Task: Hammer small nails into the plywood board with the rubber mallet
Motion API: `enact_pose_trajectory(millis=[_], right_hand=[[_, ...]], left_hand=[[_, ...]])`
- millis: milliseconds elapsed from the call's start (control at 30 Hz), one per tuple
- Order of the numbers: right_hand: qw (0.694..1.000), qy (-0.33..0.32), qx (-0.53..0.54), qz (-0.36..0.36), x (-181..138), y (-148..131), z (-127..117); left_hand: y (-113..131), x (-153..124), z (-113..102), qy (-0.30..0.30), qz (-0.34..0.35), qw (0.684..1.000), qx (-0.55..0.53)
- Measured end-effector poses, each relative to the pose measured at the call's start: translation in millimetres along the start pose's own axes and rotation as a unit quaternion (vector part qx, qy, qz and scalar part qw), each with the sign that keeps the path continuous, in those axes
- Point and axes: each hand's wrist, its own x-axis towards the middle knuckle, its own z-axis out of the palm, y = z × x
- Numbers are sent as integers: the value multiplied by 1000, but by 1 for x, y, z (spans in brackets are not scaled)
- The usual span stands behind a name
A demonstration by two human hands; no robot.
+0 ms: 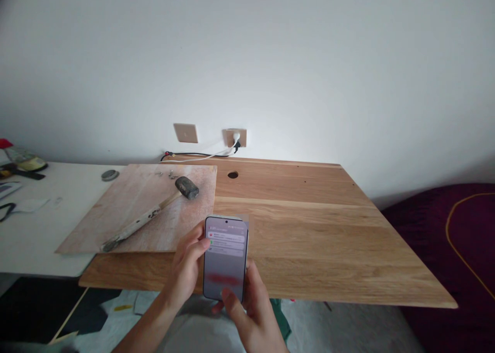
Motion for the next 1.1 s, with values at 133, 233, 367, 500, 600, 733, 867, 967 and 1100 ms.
enact_pose_trajectory(millis=[133,233,367,500,600,733,867,967,1100], right_hand=[[1000,-4,12,-3,0,8,-2],[1000,0,19,-3,-1,13,-1],[1000,-13,29,-3,-1,17,-2],[999,-9,32,4,0,19,-2],[999,-5,33,4,0,22,-2],[999,-13,40,2,0,24,-2],[999,-10,42,1,0,20,2],[998,-14,55,8,1,13,6],[998,-14,61,15,2,13,7]], left_hand=[[3,2,1,-6,-2,1000,-11],[3,3,1,-27,-8,999,-26],[2,3,1,-20,-17,999,-25],[2,3,0,-4,-20,1000,-12],[2,4,0,-18,-26,999,-17],[-1,6,-1,-18,-27,999,-34],[-5,5,-1,14,-60,998,-20],[-7,6,-1,18,-84,996,-25],[-12,10,-4,-16,-97,992,-78]])
